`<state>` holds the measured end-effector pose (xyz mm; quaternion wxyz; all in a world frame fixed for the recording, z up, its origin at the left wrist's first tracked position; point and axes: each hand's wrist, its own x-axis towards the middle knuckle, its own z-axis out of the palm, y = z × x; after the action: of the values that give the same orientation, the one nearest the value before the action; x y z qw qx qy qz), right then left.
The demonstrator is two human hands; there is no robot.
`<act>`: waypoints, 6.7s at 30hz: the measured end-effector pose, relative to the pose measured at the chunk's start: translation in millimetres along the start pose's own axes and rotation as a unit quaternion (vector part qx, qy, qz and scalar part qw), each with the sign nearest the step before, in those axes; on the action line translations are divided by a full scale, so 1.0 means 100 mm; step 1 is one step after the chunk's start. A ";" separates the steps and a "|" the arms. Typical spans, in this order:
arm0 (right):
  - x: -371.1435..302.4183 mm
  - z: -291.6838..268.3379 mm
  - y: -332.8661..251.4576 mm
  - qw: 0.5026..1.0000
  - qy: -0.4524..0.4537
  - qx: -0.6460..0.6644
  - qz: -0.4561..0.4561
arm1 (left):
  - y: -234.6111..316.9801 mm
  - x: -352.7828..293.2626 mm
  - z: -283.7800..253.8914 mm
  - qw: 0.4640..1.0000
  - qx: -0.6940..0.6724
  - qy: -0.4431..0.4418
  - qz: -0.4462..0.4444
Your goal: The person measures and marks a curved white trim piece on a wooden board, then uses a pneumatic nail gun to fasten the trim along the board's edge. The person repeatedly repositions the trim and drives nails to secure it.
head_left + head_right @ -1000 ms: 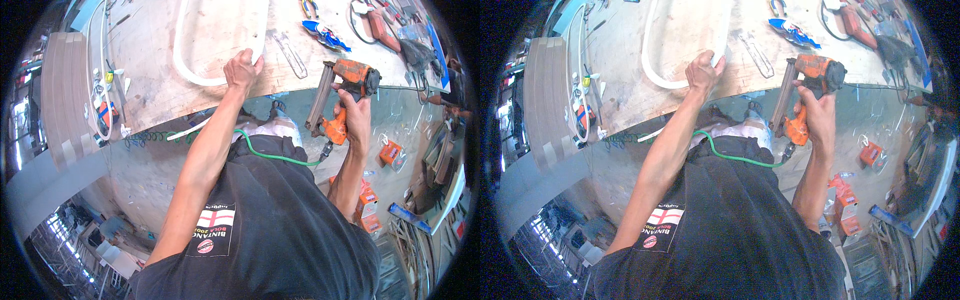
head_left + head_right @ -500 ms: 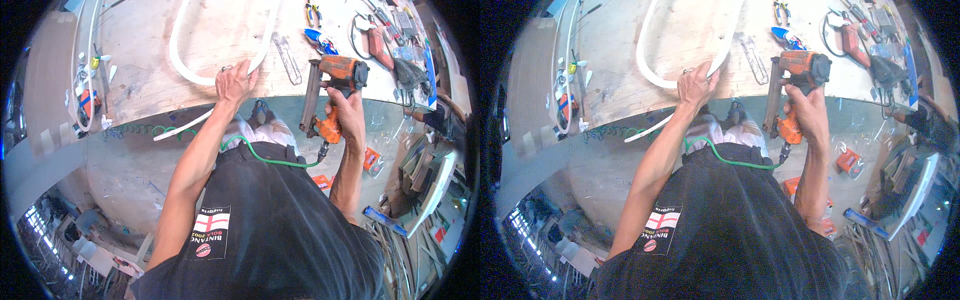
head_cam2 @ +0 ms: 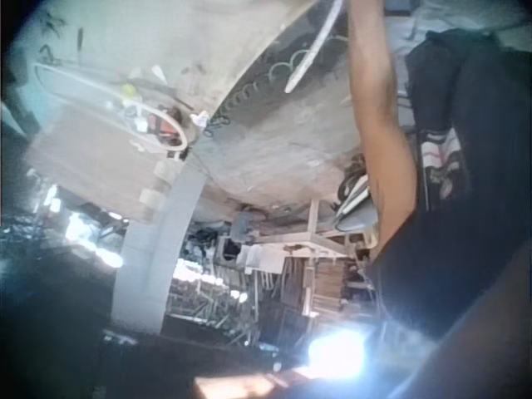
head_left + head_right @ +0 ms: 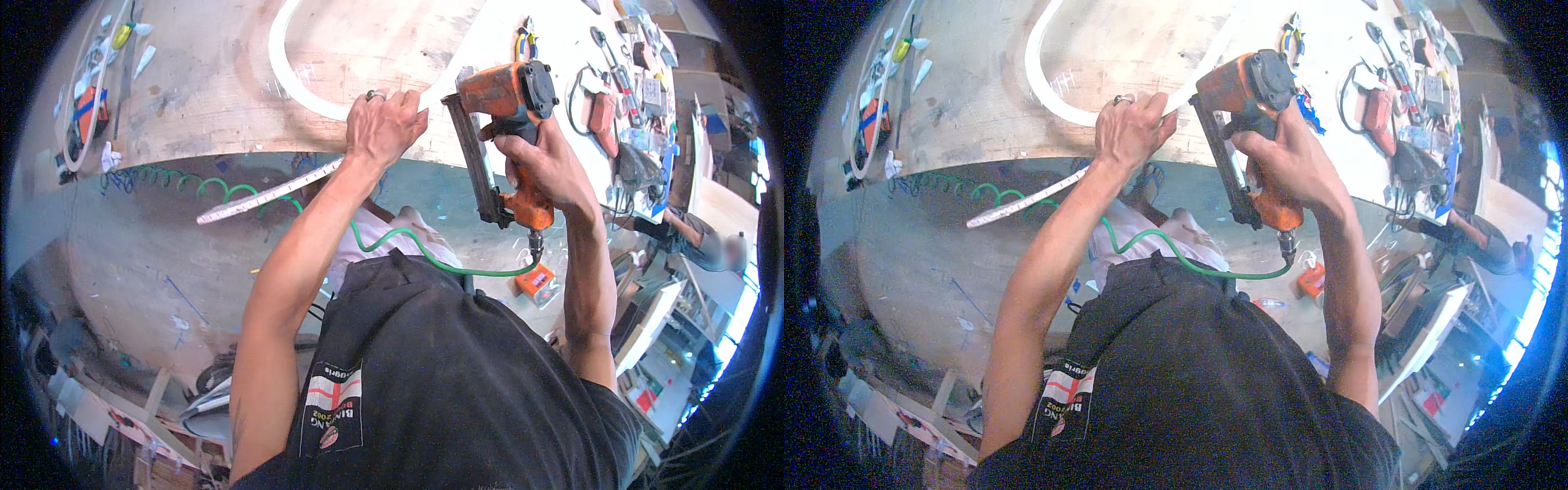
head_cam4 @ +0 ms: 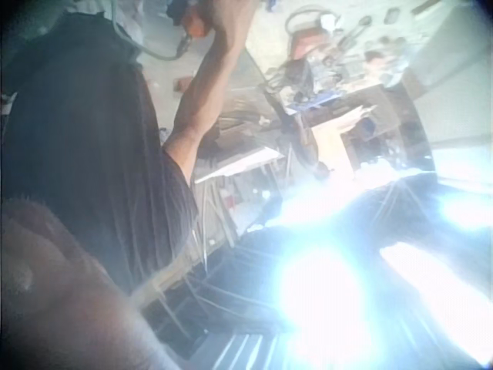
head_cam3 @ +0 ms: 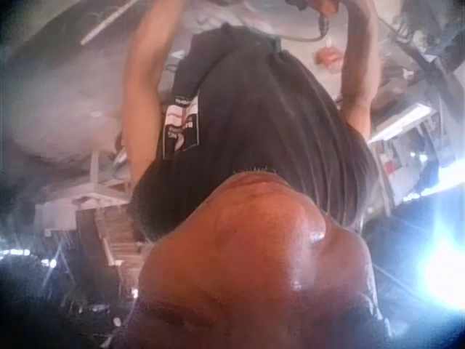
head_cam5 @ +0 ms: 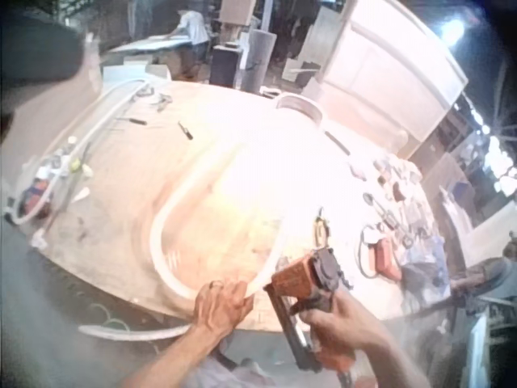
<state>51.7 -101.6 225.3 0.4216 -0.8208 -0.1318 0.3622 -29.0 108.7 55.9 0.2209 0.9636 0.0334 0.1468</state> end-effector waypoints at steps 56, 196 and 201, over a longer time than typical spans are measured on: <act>0.23 0.00 -0.15 0.996 -0.079 -0.001 0.033 | -0.15 -0.13 -0.06 0.999 -0.037 0.016 -0.005; -0.62 0.89 -0.23 0.935 0.242 0.259 0.034 | -0.55 -0.05 -0.34 0.989 -0.104 -0.071 0.084; -0.60 0.90 -0.20 0.934 0.247 0.259 0.020 | -0.54 -0.04 -0.34 0.988 -0.103 -0.073 0.085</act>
<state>-52.1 -66.7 236.0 0.6316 -0.7489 0.0913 0.1785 -42.6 170.7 61.1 0.3071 0.9433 -0.0804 0.0966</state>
